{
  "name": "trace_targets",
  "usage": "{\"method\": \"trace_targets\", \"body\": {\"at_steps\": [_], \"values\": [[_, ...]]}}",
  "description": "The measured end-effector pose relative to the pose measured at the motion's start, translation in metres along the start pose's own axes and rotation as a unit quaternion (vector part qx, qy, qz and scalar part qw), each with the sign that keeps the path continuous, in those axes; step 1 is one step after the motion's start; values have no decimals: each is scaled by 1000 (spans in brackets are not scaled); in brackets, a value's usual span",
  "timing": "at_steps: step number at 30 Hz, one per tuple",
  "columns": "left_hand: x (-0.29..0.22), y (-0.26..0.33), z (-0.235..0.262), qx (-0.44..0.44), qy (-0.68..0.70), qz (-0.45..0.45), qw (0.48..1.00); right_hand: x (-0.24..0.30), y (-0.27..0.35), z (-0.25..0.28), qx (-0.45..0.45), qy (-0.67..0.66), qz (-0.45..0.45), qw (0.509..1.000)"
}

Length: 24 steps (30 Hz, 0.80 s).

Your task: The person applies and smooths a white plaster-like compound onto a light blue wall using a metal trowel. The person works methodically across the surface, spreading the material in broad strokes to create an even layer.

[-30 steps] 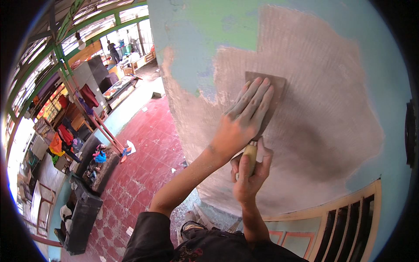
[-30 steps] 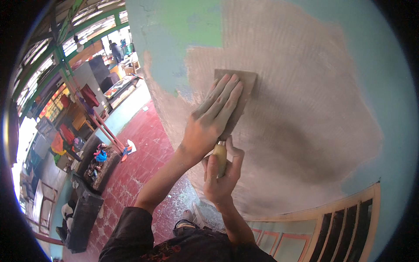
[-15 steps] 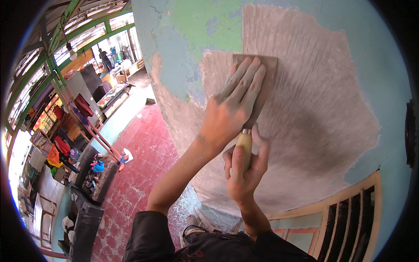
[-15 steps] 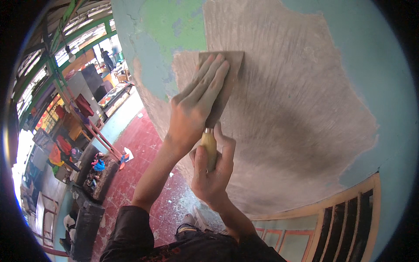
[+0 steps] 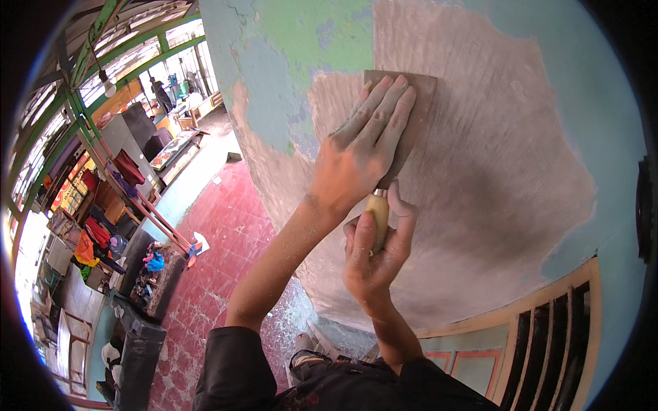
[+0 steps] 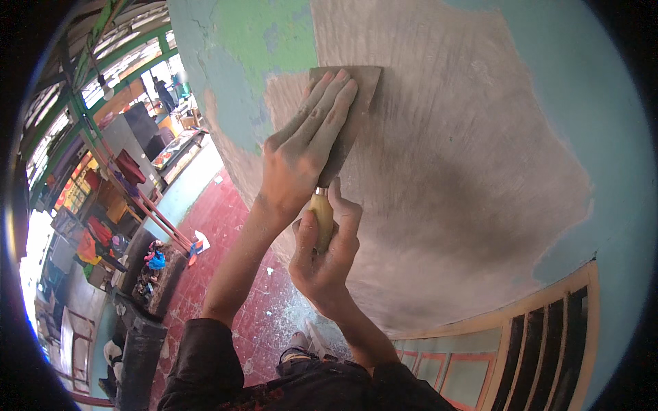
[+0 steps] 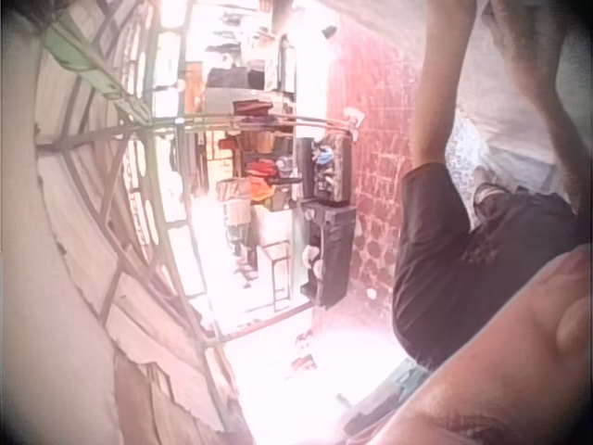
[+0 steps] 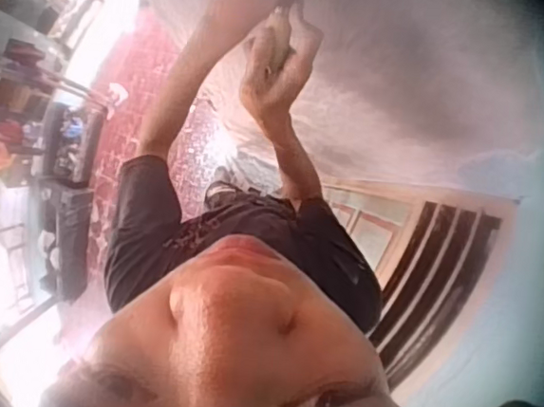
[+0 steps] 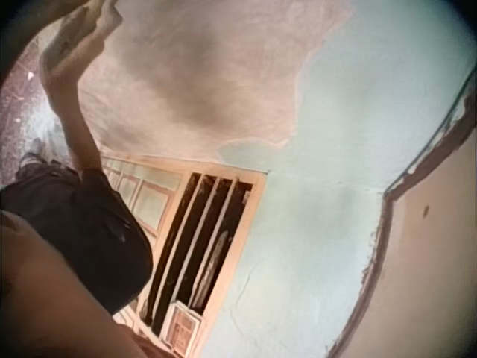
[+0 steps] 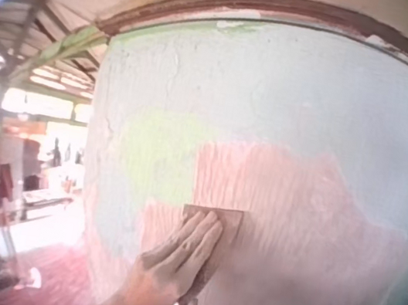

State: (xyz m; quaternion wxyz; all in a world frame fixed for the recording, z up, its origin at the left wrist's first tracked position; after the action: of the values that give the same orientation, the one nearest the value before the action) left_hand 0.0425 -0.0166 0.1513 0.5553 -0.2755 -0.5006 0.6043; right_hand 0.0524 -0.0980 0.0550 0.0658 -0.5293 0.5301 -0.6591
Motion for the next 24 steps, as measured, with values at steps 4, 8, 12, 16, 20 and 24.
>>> {"method": "trace_targets", "body": {"at_steps": [4, 8, 12, 16, 20, 24], "values": [[-4, 6, -3, -9, -8, -7, 1000, 5, 7, 5, -1, -35, -12, 999], [7, -10, -1, -20, -25, 6, 999, 4, -15, 1, 16, 4, 2, 1000], [2, -5, 1, -14, -33, -7, 999, 3, -12, -1, 11, 17, 31, 999], [3, -2, -4, -18, -25, -7, 1000, 7, -7, 6, 6, 8, -3, 1000], [7, -11, -1, -17, -7, 2, 1000, 7, -11, 3, 15, 10, -9, 1000], [2, -1, -6, -20, -9, 0, 1000, 7, -5, 6, -7, 17, -5, 1000]]}}
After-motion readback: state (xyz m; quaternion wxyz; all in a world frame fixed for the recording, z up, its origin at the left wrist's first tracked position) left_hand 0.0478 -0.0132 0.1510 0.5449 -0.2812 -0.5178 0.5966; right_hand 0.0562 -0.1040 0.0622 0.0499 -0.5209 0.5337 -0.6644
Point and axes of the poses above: each hand's wrist, its own y-axis away from the middle knuckle, its own z-axis out of the back of the hand, x = y × z, the point moved 3 cm from there along -y, towards the middle knuckle, and after that the axes turned 8 degrees about x, right-handed, at the moved point
